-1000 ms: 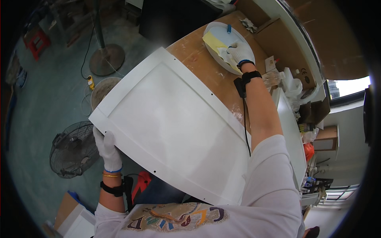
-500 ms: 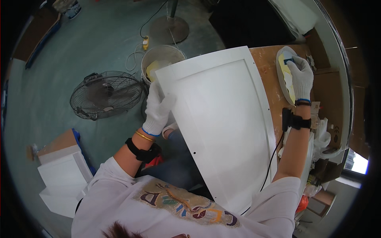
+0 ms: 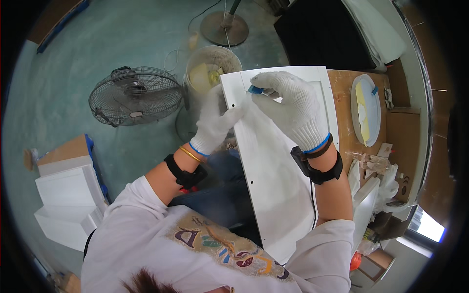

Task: Cleaning and detailing white furniture door panels using a blue block and cloth.

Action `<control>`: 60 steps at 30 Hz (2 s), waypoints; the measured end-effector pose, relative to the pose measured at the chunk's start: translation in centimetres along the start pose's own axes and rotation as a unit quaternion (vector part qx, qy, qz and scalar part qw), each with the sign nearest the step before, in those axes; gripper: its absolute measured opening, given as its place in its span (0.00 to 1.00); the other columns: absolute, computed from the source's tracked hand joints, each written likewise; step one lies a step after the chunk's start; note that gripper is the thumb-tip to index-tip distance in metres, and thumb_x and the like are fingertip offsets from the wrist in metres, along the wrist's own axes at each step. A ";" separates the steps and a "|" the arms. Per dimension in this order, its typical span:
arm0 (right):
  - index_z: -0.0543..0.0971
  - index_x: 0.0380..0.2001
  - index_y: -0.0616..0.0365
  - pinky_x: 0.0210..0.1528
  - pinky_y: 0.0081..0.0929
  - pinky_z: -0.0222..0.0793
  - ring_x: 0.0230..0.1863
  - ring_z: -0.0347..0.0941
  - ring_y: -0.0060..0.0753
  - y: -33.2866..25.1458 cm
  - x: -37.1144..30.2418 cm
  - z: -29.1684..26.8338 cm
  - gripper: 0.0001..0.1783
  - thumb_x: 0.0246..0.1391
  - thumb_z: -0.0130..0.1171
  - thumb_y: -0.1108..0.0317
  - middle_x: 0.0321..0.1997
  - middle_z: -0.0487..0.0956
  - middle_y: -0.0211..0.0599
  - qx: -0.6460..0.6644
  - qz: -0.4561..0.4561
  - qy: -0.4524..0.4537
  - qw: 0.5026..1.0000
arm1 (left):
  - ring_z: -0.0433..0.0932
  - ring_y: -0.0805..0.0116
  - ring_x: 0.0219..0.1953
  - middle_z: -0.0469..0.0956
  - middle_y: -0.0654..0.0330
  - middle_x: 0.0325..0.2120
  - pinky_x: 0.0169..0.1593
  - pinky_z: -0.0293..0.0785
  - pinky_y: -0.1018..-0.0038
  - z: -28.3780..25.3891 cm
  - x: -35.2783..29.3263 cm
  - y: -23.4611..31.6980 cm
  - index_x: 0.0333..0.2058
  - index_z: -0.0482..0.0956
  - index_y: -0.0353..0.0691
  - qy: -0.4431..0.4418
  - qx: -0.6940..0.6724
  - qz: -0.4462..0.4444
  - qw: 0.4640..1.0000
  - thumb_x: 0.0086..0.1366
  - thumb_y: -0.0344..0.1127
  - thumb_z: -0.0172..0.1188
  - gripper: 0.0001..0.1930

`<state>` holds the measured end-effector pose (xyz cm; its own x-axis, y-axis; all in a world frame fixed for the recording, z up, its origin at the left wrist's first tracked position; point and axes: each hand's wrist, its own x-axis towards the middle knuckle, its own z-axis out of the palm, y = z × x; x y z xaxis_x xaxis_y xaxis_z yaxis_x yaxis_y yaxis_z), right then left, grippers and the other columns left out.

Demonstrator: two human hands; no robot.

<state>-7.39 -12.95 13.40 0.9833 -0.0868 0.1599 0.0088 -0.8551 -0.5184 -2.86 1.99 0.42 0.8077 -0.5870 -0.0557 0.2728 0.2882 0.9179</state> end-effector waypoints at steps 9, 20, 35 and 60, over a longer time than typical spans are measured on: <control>0.82 0.36 0.58 0.43 0.33 0.75 0.39 0.78 0.44 -0.4 0.4 0.8 0.11 0.45 0.63 0.71 0.37 0.82 0.42 -0.011 0.013 -0.006 1.000 | 0.68 0.66 0.56 0.66 0.52 0.54 0.60 0.64 0.68 -0.6 0.1 -1.3 0.59 0.57 0.30 -0.017 0.006 0.009 1.000 0.59 0.39 0.64 0.35; 0.81 0.37 0.57 0.44 0.34 0.74 0.40 0.78 0.45 -0.3 0.4 1.1 0.12 0.45 0.63 0.70 0.37 0.82 0.42 -0.014 0.013 -0.003 1.000 | 0.67 0.66 0.55 0.67 0.52 0.52 0.60 0.63 0.68 -0.4 0.1 -1.1 0.59 0.56 0.29 -0.018 -0.022 -0.013 0.999 0.58 0.42 0.64 0.37; 0.81 0.38 0.57 0.47 0.35 0.74 0.42 0.77 0.45 -0.6 0.2 1.1 0.13 0.45 0.63 0.71 0.39 0.82 0.42 -0.041 0.017 -0.008 0.999 | 0.67 0.65 0.56 0.67 0.51 0.52 0.61 0.63 0.67 -0.4 0.0 -1.0 0.60 0.55 0.30 -0.016 -0.017 -0.014 1.000 0.58 0.43 0.64 0.38; 0.81 0.36 0.57 0.47 0.35 0.73 0.43 0.77 0.45 -0.4 0.1 1.2 0.12 0.44 0.64 0.72 0.39 0.81 0.41 -0.028 0.018 0.010 0.999 | 0.69 0.66 0.54 0.69 0.51 0.51 0.59 0.64 0.69 -0.5 0.2 -1.4 0.60 0.56 0.29 -0.012 -0.034 -0.008 0.999 0.56 0.45 0.66 0.40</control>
<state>-7.09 -12.00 12.63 0.9790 -0.1276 0.1590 -0.0370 -0.8783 -0.4767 -2.83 1.88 -1.07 0.7903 -0.6098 -0.0594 0.3204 0.3287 0.8884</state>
